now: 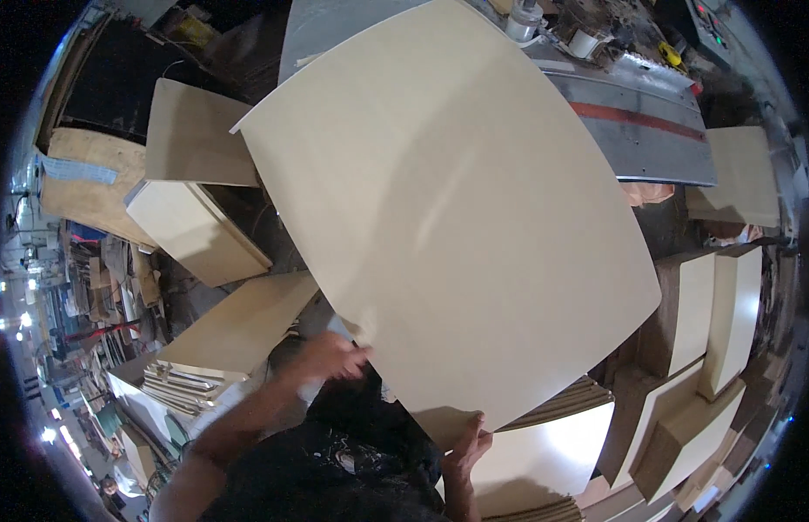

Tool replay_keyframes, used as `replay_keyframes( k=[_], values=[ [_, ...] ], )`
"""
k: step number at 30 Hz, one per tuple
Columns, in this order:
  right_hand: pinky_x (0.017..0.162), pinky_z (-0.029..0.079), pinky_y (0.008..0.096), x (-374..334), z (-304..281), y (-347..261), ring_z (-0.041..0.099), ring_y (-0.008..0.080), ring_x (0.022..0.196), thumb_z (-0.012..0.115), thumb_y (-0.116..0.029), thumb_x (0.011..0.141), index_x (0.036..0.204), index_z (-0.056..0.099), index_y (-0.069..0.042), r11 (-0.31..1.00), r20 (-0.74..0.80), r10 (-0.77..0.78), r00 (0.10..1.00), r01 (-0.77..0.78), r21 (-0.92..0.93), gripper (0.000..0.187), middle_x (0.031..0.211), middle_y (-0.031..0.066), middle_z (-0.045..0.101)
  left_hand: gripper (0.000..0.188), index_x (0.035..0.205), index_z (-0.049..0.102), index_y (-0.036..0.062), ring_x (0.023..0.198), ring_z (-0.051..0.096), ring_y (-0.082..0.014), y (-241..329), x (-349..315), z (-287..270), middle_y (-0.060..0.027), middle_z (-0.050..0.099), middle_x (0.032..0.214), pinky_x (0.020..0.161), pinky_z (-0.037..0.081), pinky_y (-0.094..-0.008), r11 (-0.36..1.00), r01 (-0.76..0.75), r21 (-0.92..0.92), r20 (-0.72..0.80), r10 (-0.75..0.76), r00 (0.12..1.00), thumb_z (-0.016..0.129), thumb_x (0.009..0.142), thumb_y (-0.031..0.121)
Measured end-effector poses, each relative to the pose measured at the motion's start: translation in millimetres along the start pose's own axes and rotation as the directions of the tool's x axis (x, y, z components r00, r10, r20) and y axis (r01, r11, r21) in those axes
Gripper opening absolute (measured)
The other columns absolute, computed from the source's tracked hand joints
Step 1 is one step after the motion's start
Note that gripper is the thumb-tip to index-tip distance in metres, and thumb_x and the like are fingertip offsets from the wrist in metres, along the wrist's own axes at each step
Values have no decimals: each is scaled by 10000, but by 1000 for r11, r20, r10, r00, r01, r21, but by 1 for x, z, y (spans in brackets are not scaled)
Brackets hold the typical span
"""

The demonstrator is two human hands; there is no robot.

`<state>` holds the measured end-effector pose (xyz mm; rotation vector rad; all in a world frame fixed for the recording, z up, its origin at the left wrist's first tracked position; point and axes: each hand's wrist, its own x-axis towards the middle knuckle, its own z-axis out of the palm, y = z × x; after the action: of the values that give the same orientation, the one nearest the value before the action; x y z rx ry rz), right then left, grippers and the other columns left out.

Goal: Trimming the excess material from the edges of a wooden panel using a utility knife.

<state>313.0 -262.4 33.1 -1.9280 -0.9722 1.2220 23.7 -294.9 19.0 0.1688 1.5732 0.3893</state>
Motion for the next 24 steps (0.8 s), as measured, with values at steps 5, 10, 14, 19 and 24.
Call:
replay_keyframes(
  k=[5,10,14,19,24],
  values=[
    [446,341,290,15,4,-13,421,112,526,543,-457,861,613,487,0,938,80,344,935,-347,17,524,566,22,476,393,1027,573,43,912,594,-299,129,26,-198,-154,622,973,795,463,-408,674,6,738,-633,690,351,637,807,362],
    [473,365,297,16,18,-15,432,121,532,551,-467,852,619,493,-1,951,98,307,947,-309,14,524,577,26,487,638,1109,529,-55,999,572,-323,232,74,-375,-222,588,1071,863,444,-386,546,-50,836,-525,823,216,660,764,465],
    [498,393,313,22,17,-21,469,144,565,567,-436,848,692,505,18,946,64,324,944,-324,-16,485,619,58,521,591,998,578,-42,845,614,-264,279,92,-393,-175,628,905,764,474,-344,768,-93,634,-594,559,578,673,746,484],
    [524,420,321,30,22,-24,502,158,605,590,-391,844,811,513,35,939,93,341,936,-343,13,434,656,76,538,449,927,619,15,789,604,-152,274,104,-465,-75,637,875,701,470,-302,785,-135,605,-448,475,757,665,769,433],
    [539,435,333,40,29,-36,500,160,598,606,-405,827,813,509,42,922,1,381,924,-380,-72,457,675,74,546,424,1011,619,13,797,605,-147,278,75,-420,-58,639,886,728,467,-298,880,-319,352,-330,436,837,629,813,388]
  ],
)
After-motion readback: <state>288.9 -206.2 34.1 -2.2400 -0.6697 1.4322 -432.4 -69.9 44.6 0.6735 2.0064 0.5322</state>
